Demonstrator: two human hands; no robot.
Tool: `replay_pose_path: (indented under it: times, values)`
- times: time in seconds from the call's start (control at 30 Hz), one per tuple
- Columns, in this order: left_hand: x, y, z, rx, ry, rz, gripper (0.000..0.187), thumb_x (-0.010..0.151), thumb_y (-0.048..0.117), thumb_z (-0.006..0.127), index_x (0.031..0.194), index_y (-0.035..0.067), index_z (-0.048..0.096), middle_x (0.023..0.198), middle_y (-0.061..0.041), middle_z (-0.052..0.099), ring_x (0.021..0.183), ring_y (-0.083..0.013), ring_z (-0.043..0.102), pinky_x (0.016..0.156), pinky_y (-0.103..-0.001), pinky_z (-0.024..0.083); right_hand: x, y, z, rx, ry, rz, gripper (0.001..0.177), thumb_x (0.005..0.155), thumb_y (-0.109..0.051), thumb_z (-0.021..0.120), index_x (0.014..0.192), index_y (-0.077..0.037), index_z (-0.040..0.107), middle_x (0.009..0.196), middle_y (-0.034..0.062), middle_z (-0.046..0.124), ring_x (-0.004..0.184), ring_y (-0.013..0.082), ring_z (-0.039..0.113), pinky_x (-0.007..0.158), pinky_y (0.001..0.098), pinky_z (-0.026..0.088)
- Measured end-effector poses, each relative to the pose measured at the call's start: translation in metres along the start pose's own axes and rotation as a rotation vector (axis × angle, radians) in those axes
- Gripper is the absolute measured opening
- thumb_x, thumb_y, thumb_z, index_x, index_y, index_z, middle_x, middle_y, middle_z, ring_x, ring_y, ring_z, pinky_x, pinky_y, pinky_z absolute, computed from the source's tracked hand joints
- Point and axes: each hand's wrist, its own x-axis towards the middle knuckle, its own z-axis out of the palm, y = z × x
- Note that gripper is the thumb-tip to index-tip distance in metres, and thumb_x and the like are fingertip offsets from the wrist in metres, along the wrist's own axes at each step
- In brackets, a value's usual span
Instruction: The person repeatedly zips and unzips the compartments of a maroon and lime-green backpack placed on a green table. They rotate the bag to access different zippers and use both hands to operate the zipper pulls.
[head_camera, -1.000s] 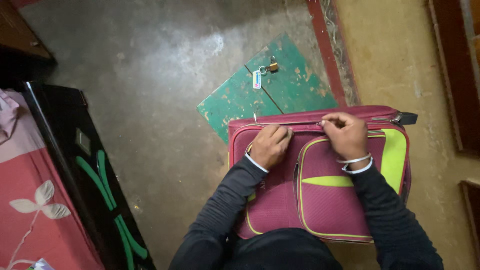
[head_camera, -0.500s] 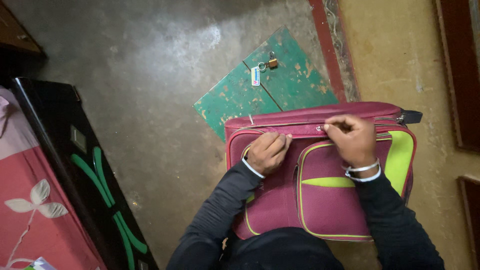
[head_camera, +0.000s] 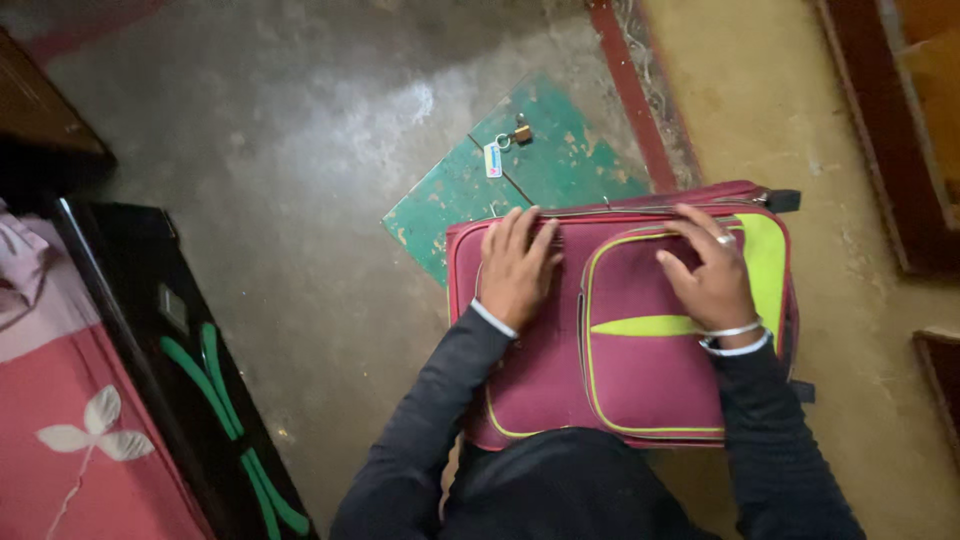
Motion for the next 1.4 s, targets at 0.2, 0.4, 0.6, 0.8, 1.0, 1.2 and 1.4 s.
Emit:
replay_pose_path:
  times: [0.2,0.4,0.6,0.8,1.0,1.2,1.4]
  values:
    - [-0.063,0.012,-0.042,-0.016,-0.009,-0.176,0.077,0.084,0.024,0.079,0.149,0.001,0.044,0.156,-0.027,0.038,0.142,-0.0481,0.039,0.117,-0.056,0.034,-0.096,0.040,-0.036,-0.361,0.120,0.280,0.060,0.083,-0.019,0.083,0.135,0.000,0.061,0.153,0.0237,0.052,0.139,0.0439,0.048,0.117,0.0504,0.040]
    - [-0.131,0.031,-0.054,0.000,-0.021,-0.367,0.086,0.079,0.026,0.083,0.145,-0.006,0.039,0.149,-0.033,0.039,0.135,-0.0517,0.041,0.113,-0.056,0.035,-0.192,0.053,-0.029,-0.227,0.090,0.656,0.075,0.086,-0.031,0.084,0.147,-0.001,0.053,0.134,0.0273,0.062,0.119,0.0475,0.059,0.101,0.0533,0.047]
    - [-0.168,0.028,-0.055,0.008,-0.046,-0.500,0.089,0.077,0.026,0.086,0.144,-0.009,0.039,0.138,-0.032,0.047,0.123,-0.0500,0.047,0.106,-0.052,0.040,-0.235,0.048,-0.019,-0.237,0.254,0.535,0.065,0.085,-0.031,0.086,0.136,0.002,0.062,0.128,0.0265,0.065,0.114,0.0452,0.063,0.097,0.0493,0.051]
    - [-0.176,0.011,-0.053,-0.066,-0.011,-0.595,0.063,0.075,0.025,0.087,0.126,-0.003,0.062,0.113,-0.024,0.064,0.109,-0.0424,0.058,0.095,-0.049,0.049,-0.247,0.048,-0.017,-0.269,0.307,0.520,0.042,0.085,-0.027,0.087,0.117,-0.004,0.075,0.119,0.0180,0.069,0.113,0.0364,0.065,0.097,0.0468,0.052]
    - [-0.184,0.005,-0.046,-0.126,-0.015,-0.669,0.050,0.084,0.028,0.079,0.126,0.003,0.070,0.104,-0.023,0.064,0.098,-0.0403,0.063,0.088,-0.047,0.053,-0.243,0.072,-0.024,-0.035,0.288,0.544,0.047,0.085,-0.028,0.087,0.118,0.001,0.072,0.105,0.0200,0.070,0.094,0.0312,0.071,0.085,0.0439,0.057]
    - [-0.197,0.006,-0.024,0.057,0.195,-0.450,0.060,0.075,0.032,0.086,0.122,0.000,0.066,0.112,-0.027,0.063,0.105,-0.0449,0.061,0.091,-0.050,0.050,-0.239,0.092,-0.031,0.152,0.261,0.656,0.043,0.088,-0.020,0.088,0.117,0.006,0.071,0.096,0.0160,0.074,0.082,0.0204,0.070,0.076,0.0340,0.056]
    - [-0.194,-0.025,-0.008,-0.179,0.138,-0.726,0.067,0.080,0.034,0.085,0.128,-0.005,0.060,0.113,-0.024,0.064,0.098,-0.0338,0.066,0.085,-0.042,0.055,-0.252,0.120,-0.013,0.469,0.305,0.556,0.045,0.086,-0.012,0.084,0.121,0.006,0.064,0.103,0.0107,0.074,0.088,0.0117,0.070,0.077,0.0272,0.056]
